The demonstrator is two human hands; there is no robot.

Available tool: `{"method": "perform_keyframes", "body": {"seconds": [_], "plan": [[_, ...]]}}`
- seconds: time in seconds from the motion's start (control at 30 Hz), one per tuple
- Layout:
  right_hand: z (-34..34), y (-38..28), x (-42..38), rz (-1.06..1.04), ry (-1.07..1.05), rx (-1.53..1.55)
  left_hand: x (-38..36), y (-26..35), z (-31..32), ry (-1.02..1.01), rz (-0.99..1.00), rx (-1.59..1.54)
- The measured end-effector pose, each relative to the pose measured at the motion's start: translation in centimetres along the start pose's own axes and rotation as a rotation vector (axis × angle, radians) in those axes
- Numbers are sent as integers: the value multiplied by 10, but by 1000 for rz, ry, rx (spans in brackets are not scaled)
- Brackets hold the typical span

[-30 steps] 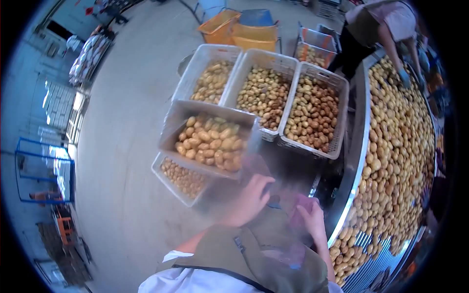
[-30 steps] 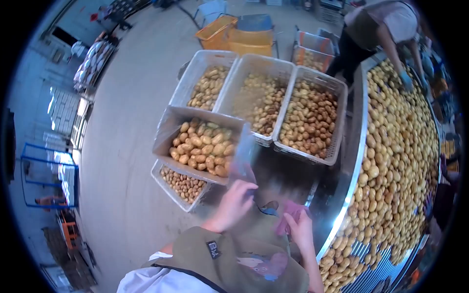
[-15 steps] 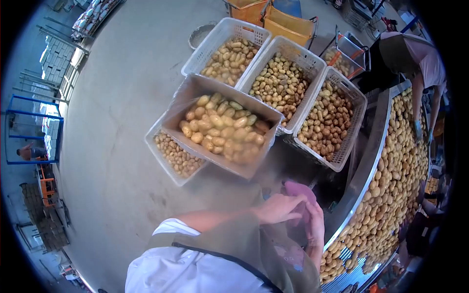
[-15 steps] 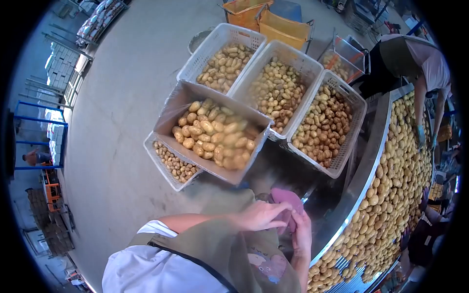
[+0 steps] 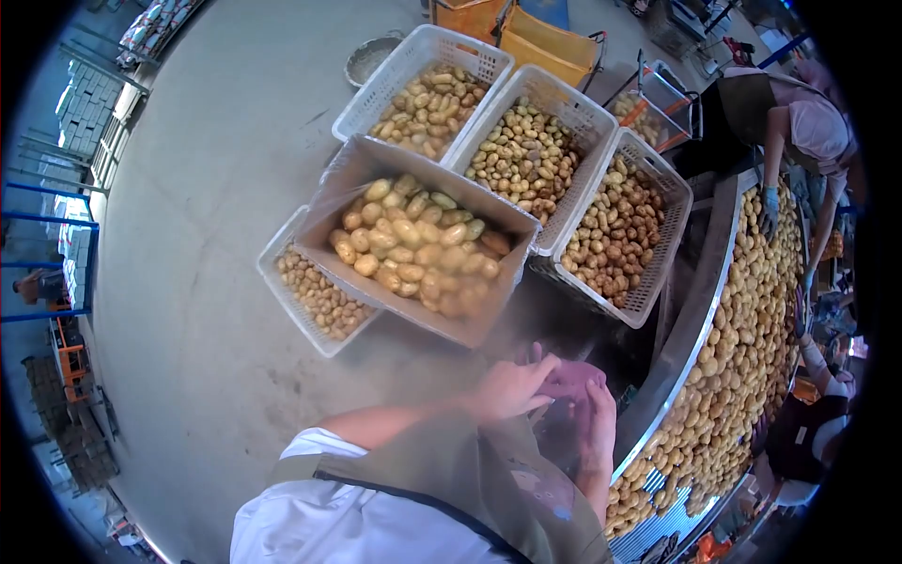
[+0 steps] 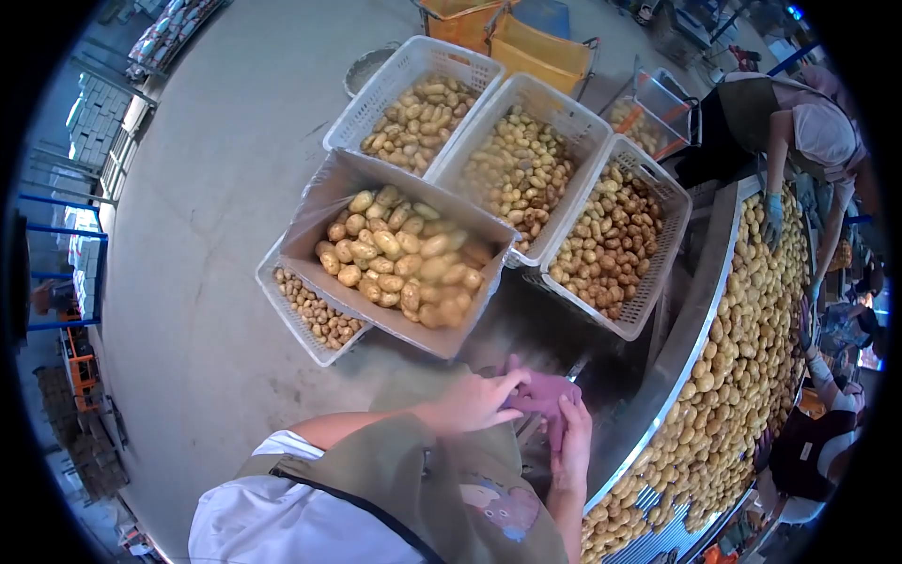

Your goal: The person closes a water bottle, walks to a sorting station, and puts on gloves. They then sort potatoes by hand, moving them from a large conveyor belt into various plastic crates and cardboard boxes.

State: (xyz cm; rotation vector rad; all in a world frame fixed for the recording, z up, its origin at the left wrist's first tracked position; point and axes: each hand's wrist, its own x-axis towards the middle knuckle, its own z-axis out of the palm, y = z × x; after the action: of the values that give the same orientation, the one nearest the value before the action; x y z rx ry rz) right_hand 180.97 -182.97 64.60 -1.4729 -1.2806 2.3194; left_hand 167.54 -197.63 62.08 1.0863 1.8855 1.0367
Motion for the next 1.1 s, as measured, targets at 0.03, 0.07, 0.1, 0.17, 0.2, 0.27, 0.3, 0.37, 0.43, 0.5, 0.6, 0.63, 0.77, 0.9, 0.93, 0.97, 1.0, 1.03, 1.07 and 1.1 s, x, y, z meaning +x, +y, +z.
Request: {"method": "perform_keyframes", "body": {"seconds": [0.03, 0.07, 0.1, 0.17, 0.2, 0.27, 0.3, 0.37, 0.43, 0.5, 0.6, 0.63, 0.77, 0.9, 0.93, 0.97, 1.0, 1.03, 1.07, 1.1], "plan": [[7, -3, -2, -3, 3, 2, -1, -1, -2, -2, 4, 0], [17, -6, -6, 26, 62, 91, -2, -2, -5, -41, 14, 58], [22, -8, -8, 54, 119, 180, -2, -2, -7, -78, 24, 117], [14, -7, -8, 112, 54, 239, -5, -1, -6, -75, 42, 145], [9, -5, -8, 176, -10, 295, -7, -1, -5, -74, 56, 170], [-3, 3, -5, 200, -17, 400, -9, -4, -2, -33, 88, 104], [-6, 5, -3, 229, -21, 503, -9, -5, -1, 6, 116, 31], [0, 3, -5, 208, -44, 636, -9, -1, -3, 22, 106, -24], [13, 1, -11, 190, -70, 765, -9, 7, -7, 42, 92, -79], [25, 1, -16, 221, -50, 808, -6, 14, -13, 33, 64, -196], [21, 25, -19, 78, -180, 629, 0, 26, -26, -53, 3, -285], [23, 28, -20, -16, -164, 435, 1, 25, -23, -59, 9, -283], [35, 23, -28, -309, -88, -211, 2, 26, -22, -126, -57, -494], [6, 31, -8, -624, -151, -807, 1, 28, -29, -184, -52, -696], [7, 30, -8, -625, -152, -805, 1, 25, -28, -183, -52, -694], [9, 27, -8, -597, -130, -710, 2, 21, -28, -230, -26, -670], [11, 24, -7, -569, -109, -615, 3, 18, -29, -275, 1, -644], [10, 23, -6, -572, -110, -613, 3, 17, -31, -274, 2, -641], [9, 22, -5, -606, -128, -610, 4, 20, -38, -328, -21, -661], [7, 21, -5, -639, -144, -607, 5, 22, -42, -385, -43, -681]]}}
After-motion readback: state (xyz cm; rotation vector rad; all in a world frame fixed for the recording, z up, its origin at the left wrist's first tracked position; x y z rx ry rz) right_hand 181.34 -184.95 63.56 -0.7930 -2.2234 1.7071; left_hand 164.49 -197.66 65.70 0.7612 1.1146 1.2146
